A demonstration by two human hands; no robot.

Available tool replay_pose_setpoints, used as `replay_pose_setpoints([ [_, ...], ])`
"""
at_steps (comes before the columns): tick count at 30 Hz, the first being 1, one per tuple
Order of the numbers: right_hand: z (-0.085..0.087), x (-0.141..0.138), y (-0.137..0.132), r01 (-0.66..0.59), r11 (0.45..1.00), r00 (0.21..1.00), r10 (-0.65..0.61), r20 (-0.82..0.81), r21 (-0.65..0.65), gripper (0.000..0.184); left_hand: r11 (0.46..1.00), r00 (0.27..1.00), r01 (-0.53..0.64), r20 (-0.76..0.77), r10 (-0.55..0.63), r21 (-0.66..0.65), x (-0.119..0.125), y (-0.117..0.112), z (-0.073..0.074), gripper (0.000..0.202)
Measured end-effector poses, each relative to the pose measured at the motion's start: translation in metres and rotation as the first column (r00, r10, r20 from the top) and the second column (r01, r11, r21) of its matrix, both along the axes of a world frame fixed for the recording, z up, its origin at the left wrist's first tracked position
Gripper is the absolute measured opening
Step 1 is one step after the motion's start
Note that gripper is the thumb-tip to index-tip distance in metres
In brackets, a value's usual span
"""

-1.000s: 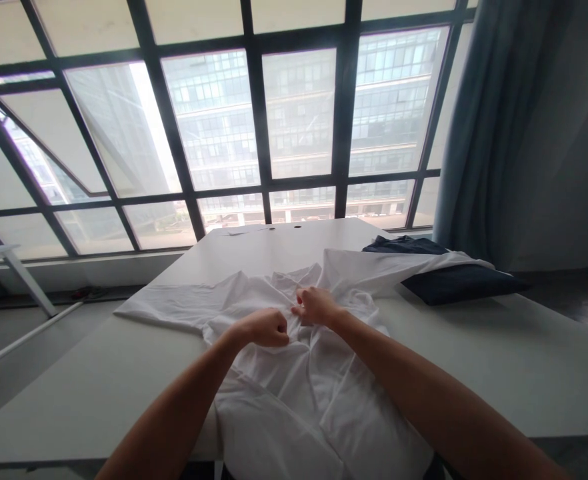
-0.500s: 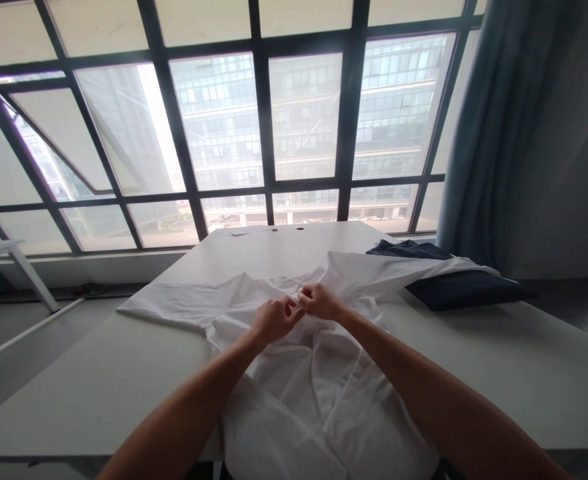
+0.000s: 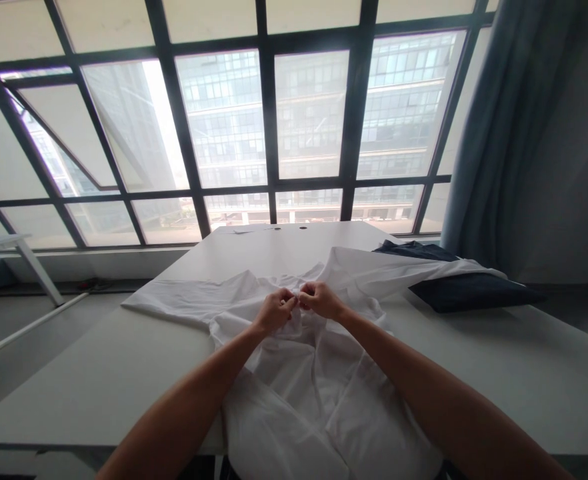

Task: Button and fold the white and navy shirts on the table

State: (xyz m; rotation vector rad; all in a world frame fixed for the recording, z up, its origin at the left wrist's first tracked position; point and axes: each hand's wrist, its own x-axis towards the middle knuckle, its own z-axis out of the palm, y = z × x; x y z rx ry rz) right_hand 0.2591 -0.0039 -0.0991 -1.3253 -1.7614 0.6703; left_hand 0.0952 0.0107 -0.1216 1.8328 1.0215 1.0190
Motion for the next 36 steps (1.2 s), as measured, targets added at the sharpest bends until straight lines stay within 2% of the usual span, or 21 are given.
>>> replay_pose_setpoints([
  [5, 0.003, 0.003, -0.001, 0.05, 0.993, 0.983, -0.068, 0.173, 0.107, 0.015, 0.998, 0.999, 0.021, 0.043, -0.024, 0.063, 0.001, 0.001, -0.006, 0.028],
  [9, 0.004, 0.006, -0.002, 0.041, 0.992, 0.966, -0.071, 0.249, 0.122, 0.014, 0.99, 0.997, 0.071, 0.028, -0.075, 0.122, 0.0, 0.0, -0.006, 0.031],
  [11, 0.003, 0.007, 0.0, 0.015, 0.994, 0.973, -0.039, 0.228, 0.11, 0.012, 0.987, 0.997, 0.078, 0.012, -0.08, 0.139, -0.001, -0.002, -0.004, 0.032],
  [14, 0.002, 0.008, 0.003, -0.048, 0.999, 0.99, 0.046, 0.13, 0.015, 0.014, 0.991, 0.997, 0.07, 0.025, -0.074, 0.118, -0.003, -0.004, -0.001, 0.036],
  [16, 0.001, 0.009, 0.004, -0.087, 0.996, 0.988, 0.09, 0.122, -0.031, 0.016, 0.993, 0.997, 0.069, 0.025, -0.071, 0.093, -0.001, -0.006, 0.001, 0.038],
  [18, 0.001, 0.01, 0.002, -0.074, 0.997, 0.961, 0.071, 0.266, 0.001, 0.016, 0.992, 0.997, 0.08, 0.009, -0.081, 0.095, 0.002, -0.01, 0.005, 0.037],
  [20, -0.001, 0.01, -0.002, -0.03, 0.998, 0.898, 0.005, 0.439, 0.051, 0.013, 0.987, 0.996, 0.092, 0.006, -0.094, 0.129, 0.007, -0.016, 0.012, 0.032],
  [22, -0.001, 0.011, -0.005, 0.006, 0.998, 0.848, -0.038, 0.528, 0.062, 0.01, 0.98, 0.996, 0.078, 0.028, -0.085, 0.184, 0.01, -0.021, 0.022, 0.028],
  [24, 0.002, 0.014, -0.005, 0.045, 0.998, 0.845, -0.061, 0.531, 0.043, 0.01, 0.978, 0.997, 0.009, 0.069, -0.024, 0.21, 0.004, -0.02, 0.034, 0.027],
  [26, 0.009, 0.022, -0.004, 0.116, 0.993, 0.838, -0.117, 0.533, 0.036, 0.014, 0.976, 0.983, -0.127, 0.155, 0.1, 0.176, -0.012, -0.01, 0.043, 0.029],
  [28, 0.019, 0.034, -0.003, 0.208, 0.977, 0.827, -0.199, 0.526, 0.044, 0.021, 0.95, 0.927, -0.298, 0.264, 0.266, 0.09, -0.035, 0.006, 0.048, 0.036],
  [30, 0.028, 0.047, -0.002, 0.308, 0.949, 0.806, -0.3, 0.51, 0.072, 0.027, 0.904, 0.872, -0.427, 0.274, 0.405, 0.022, -0.059, 0.024, 0.046, 0.04],
  [33, 0.037, 0.066, -0.004, 0.388, 0.916, 0.77, -0.384, 0.51, 0.104, 0.031, 0.859, 0.821, -0.501, 0.258, 0.509, -0.101, -0.082, 0.043, 0.042, 0.037],
  [36, 0.039, 0.078, -0.007, 0.365, 0.929, 0.767, -0.338, 0.545, 0.062, 0.03, 0.822, 0.774, -0.555, 0.287, 0.565, -0.123, -0.095, 0.046, 0.049, 0.033],
])
